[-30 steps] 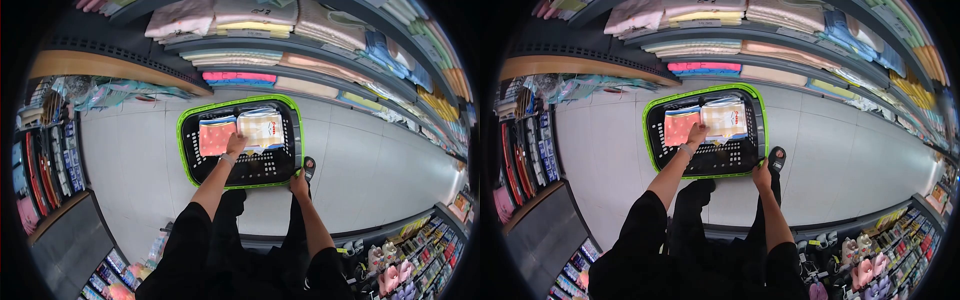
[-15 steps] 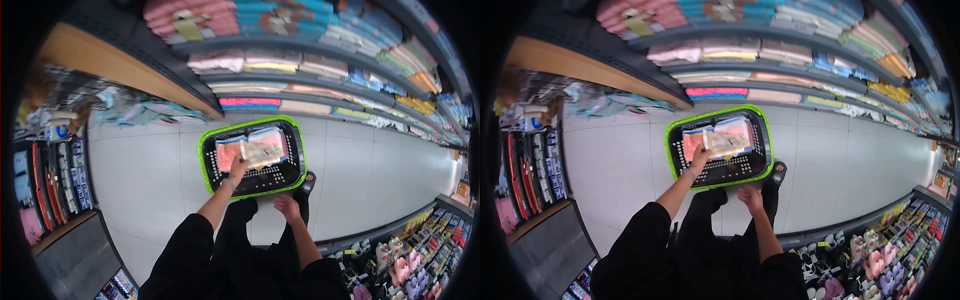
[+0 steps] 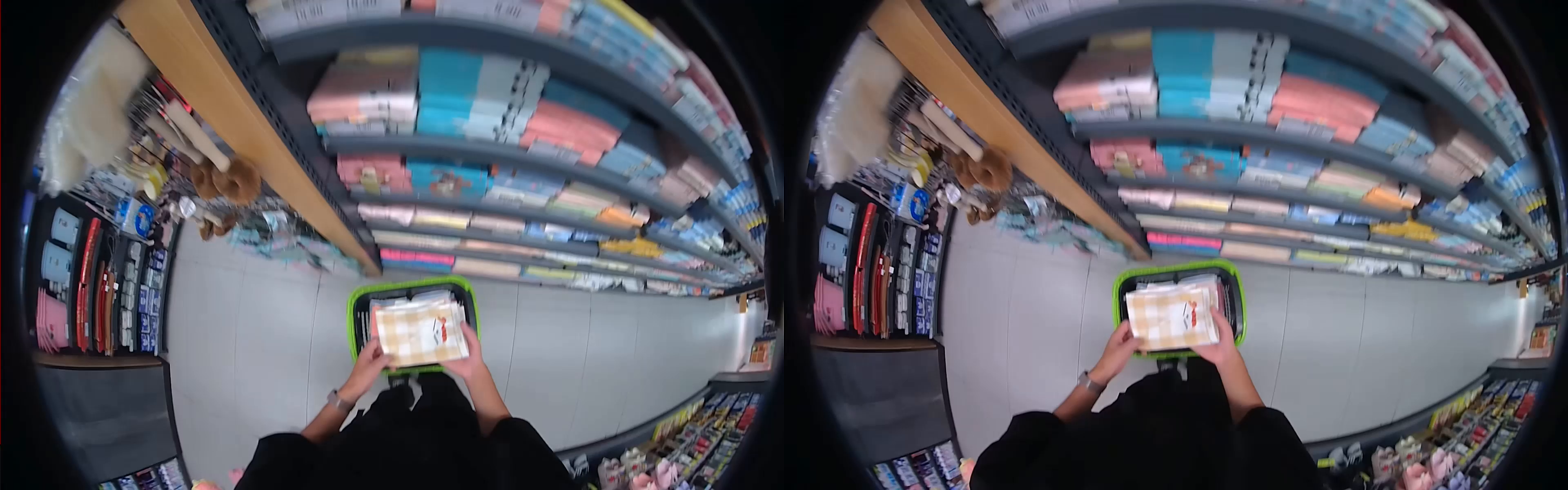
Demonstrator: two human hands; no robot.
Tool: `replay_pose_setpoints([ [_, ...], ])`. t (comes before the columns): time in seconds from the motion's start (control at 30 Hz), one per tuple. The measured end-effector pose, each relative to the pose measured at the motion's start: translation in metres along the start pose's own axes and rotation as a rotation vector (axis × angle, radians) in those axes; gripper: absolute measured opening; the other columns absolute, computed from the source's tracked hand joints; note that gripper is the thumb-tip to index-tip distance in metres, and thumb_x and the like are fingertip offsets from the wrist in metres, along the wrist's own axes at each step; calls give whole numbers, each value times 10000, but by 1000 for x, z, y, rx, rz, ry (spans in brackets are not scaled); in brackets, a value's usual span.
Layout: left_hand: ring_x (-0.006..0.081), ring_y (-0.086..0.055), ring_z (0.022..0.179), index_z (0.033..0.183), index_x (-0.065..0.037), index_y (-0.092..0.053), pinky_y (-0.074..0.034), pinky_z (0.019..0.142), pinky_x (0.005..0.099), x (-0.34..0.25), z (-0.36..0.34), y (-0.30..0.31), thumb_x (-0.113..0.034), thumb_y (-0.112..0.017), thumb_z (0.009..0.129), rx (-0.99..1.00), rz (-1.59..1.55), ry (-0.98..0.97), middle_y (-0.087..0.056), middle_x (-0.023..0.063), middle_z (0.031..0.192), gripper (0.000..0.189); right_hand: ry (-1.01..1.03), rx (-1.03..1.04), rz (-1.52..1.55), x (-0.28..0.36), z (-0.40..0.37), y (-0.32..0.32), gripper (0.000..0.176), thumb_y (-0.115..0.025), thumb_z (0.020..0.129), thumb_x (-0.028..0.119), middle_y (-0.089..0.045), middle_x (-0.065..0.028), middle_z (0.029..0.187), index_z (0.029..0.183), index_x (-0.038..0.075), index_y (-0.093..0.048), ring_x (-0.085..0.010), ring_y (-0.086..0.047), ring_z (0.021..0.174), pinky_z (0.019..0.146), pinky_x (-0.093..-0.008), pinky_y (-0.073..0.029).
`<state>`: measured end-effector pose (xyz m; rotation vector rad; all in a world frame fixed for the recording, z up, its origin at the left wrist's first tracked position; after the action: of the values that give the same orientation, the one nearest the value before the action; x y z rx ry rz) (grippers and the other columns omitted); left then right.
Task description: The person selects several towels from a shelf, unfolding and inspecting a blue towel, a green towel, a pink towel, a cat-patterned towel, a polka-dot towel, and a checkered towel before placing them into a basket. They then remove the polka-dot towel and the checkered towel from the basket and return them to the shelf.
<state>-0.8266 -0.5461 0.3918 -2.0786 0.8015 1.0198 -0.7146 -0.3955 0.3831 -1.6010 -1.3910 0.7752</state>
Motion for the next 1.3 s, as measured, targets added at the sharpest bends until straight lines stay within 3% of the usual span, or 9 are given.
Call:
replay_pose_setpoints([
  [0.1, 146, -543, 956, 1147, -11, -430, -461, 816, 286, -51, -8, -30, 10, -478, 829, -38, -30, -106, -559, 70, 1055, 323, -63, -10, -52, 26, -7, -29, 554, -573, 815, 284, -487, -133, 1277, 1293, 52, -415, -304, -466, 1165, 1003, -454, -340],
  [0.13, 147, -499, 1061, 1209, -7, -420, -398, 923, 286, -70, -11, -40, -29, -486, 865, -59, -57, -229, -531, 70, 1148, 350, -55, 14, -66, 34, -7, -39, 554, -573, 815, 284, -487, -133, 1277, 1293, 52, -415, -304, -466, 1165, 1003, -454, -340],
  [0.23, 142, -459, 1115, 1256, -5, -409, -343, 974, 285, -98, -12, -54, -86, -484, 903, -79, -37, -308, -505, 69, 1203, 370, -92, 113, -12, 44, -11, -62, 574, -579, 812, 311, -486, -148, 1275, 1293, 45, -412, -320, -467, 1162, 1000, -466, -341],
  [0.37, 111, -539, 979, 1157, -8, -516, -474, 765, 236, -133, -16, -57, -173, -488, 924, -199, 113, -325, -552, 42, 1054, 287, -45, 122, -65, 48, -19, -70, 626, -607, 798, 343, -500, -167, 1253, 1297, 29, -397, -344, -477, 1150, 985, -492, -357],
  [0.5, 82, -568, 801, 1112, -14, -543, -486, 584, 208, -162, -20, -56, -190, -487, 926, -210, 217, -413, -577, 27, 929, 262, -19, 281, -15, 40, -23, -90, 617, -642, 779, 257, -506, -187, 1233, 1282, 1, -392, -351, -512, 1113, 941, -481, -420],
  [0.57, 77, -550, 706, 1098, -10, -551, -467, 516, 197, -178, -24, -54, -187, -496, 921, -186, 235, -404, -576, 35, 905, 256, 65, 14, -392, 35, -19, -83, 612, -617, 771, 270, -512, -203, 1218, 1270, -10, -401, -357, -510, 1116, 960, -488, -400],
  [0.73, 108, -520, 955, 1097, 26, -492, -429, 853, 274, -190, -20, -12, -79, -516, 891, 43, 52, -349, -558, 53, 1005, 233, 197, 89, -77, 10, -10, -139, 571, -508, 700, 154, -531, -208, 1188, 1240, -15, -433, -361, -536, 1070, 932, -487, -415],
  [0.9, 96, -539, 895, 1096, 6, -494, -442, 772, 238, -215, -23, 8, -55, -529, 887, 180, -53, -394, -567, 51, 990, 221, 207, 186, 138, -9, 0, -162, 555, -525, 722, 108, -524, -174, 1211, 1263, 28, -426, -345, -510, 1111, 947, -483, -400],
  [1.3, 78, -551, 828, 1025, 15, -494, -434, 740, 211, -249, -28, 6, -40, -511, 896, -62, 89, -600, -589, 45, 913, 141, 259, 121, -256, 11, -14, -195, 528, -520, 758, 51, -511, -235, 1182, 1252, -68, -376, -348, -549, 1059, 907, -449, -459],
])
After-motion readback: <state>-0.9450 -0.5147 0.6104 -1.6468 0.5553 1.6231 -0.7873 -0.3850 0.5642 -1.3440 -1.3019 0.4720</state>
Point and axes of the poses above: each hand's wrist, its own z-axis towards the middle knuckle, its own y-axis out of the back of the hand, x = y × z, the point moved 7 cm from there along z, towards the middle knuckle
